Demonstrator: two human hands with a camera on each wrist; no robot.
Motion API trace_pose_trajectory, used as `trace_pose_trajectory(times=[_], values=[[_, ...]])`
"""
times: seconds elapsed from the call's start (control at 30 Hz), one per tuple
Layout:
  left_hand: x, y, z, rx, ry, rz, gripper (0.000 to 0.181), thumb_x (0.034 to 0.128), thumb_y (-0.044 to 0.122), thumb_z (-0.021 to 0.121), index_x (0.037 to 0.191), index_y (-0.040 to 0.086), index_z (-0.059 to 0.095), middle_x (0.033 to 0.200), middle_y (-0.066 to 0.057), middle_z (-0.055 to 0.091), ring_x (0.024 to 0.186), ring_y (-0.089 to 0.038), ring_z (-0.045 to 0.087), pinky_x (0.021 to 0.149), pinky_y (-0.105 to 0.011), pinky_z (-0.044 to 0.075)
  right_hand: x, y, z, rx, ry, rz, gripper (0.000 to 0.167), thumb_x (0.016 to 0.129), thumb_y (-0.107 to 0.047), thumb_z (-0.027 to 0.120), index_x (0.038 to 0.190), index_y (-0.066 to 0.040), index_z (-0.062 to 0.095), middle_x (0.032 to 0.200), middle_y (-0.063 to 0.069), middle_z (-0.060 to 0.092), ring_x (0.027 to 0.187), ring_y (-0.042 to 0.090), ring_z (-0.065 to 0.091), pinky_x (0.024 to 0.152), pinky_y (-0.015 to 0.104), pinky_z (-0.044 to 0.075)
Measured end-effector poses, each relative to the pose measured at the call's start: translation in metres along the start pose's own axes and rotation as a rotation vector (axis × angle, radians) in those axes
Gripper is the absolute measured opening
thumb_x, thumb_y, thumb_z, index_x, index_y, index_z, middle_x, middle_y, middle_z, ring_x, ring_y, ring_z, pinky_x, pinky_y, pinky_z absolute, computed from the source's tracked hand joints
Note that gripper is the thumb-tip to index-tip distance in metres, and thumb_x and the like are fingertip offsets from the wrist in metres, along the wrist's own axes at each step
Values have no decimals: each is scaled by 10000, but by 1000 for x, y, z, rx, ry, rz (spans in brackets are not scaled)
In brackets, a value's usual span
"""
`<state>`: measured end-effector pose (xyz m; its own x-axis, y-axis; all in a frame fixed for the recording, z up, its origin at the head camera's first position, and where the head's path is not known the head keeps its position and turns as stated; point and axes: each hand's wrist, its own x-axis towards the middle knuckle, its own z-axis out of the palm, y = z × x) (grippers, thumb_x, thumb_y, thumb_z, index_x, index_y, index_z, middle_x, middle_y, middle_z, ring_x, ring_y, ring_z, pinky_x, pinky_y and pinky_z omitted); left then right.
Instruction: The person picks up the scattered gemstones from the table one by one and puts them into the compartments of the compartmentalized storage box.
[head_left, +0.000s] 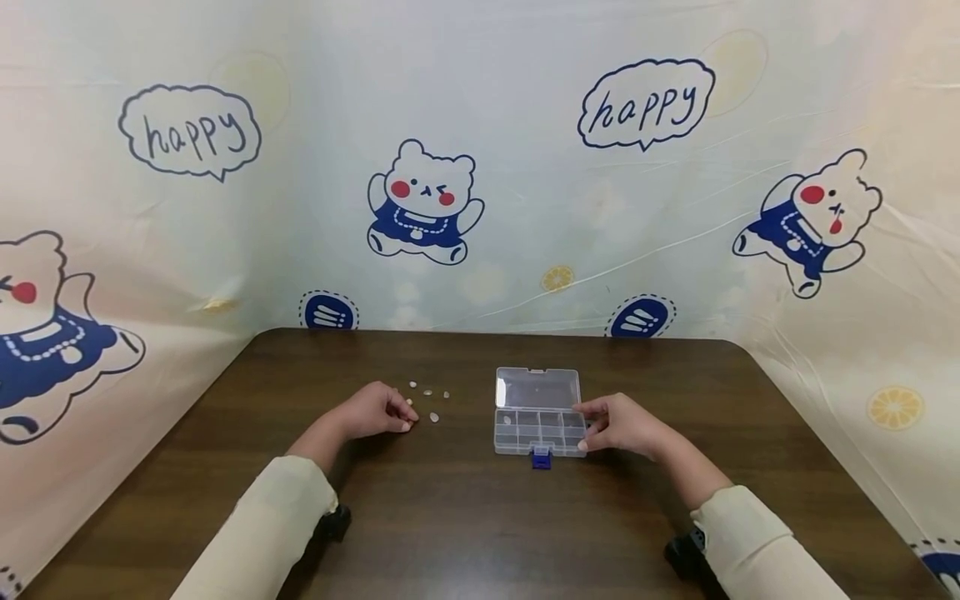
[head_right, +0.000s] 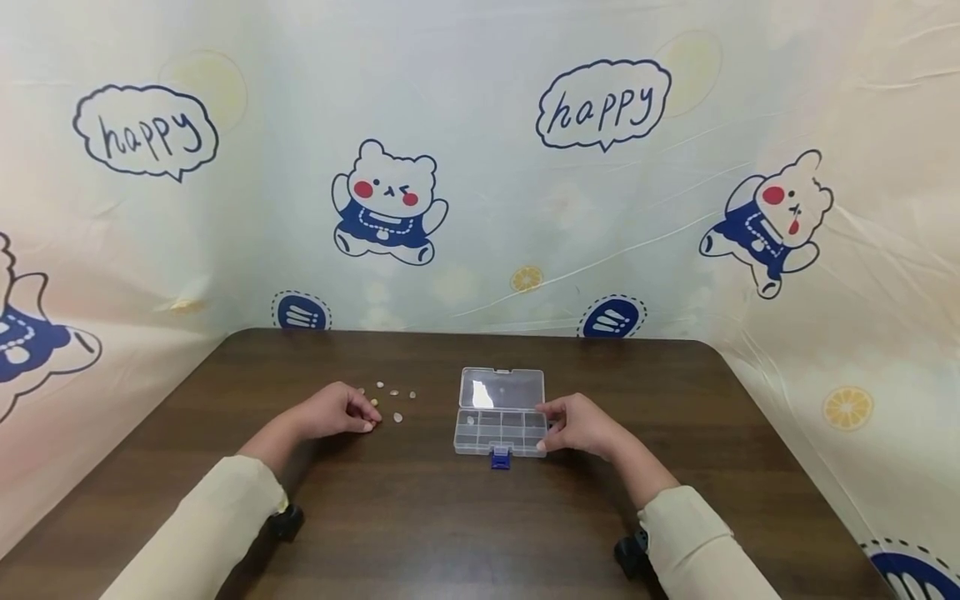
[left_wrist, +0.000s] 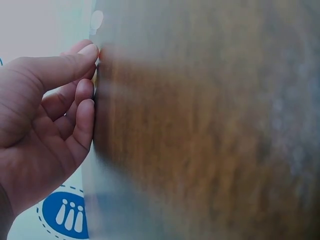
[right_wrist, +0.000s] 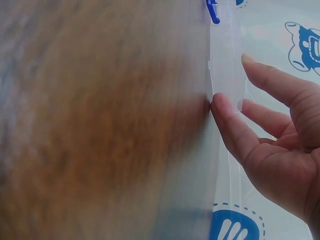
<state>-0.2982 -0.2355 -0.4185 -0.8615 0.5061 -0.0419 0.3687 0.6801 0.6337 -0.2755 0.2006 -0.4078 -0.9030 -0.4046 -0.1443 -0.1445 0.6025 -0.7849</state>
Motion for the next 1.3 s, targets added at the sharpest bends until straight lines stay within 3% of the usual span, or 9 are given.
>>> trace_pose_trajectory(times=[0.43,0.63,0.9,1.13,1.3], values=[[1,-1,1,12,-12,14,128,833,69,764,961,73,778,847,25,635,778,-127,567,710,-292,513,0,-1,0,0,0,22,665,725,-91,861,1321,11,583,1160,144,629,810,185,627,749,322,553],[1,1,0,-6,3,-33,113,855,97,748,964,93,779,889,19,688,792,-131,582,732,-312,519,1,-2,-1,-3,-4,16,660,728,-96,859,1318,14,585,1142,138,634,810,183,629,757,325,554],[1,5,0,-76,2,-87,129,874,111,729,994,95,772,890,6,698,687,-147,553,608,-302,513,1,-1,0,-10,1,28,667,722,-98,864,1319,8,587,1134,130,630,810,180,623,744,318,548],[5,11,3,-67,17,-13,110,862,112,746,968,85,757,827,22,678,715,-149,566,638,-310,520,1,0,-1,-9,1,25,667,723,-98,863,1318,15,584,1138,132,631,808,181,623,737,316,548],[7,20,2,-81,37,-2,110,861,113,748,967,81,753,849,20,677,732,-163,561,652,-310,517,0,-1,-1,-13,-1,8,664,727,-107,862,1314,26,583,1133,140,633,798,184,621,727,315,547]])
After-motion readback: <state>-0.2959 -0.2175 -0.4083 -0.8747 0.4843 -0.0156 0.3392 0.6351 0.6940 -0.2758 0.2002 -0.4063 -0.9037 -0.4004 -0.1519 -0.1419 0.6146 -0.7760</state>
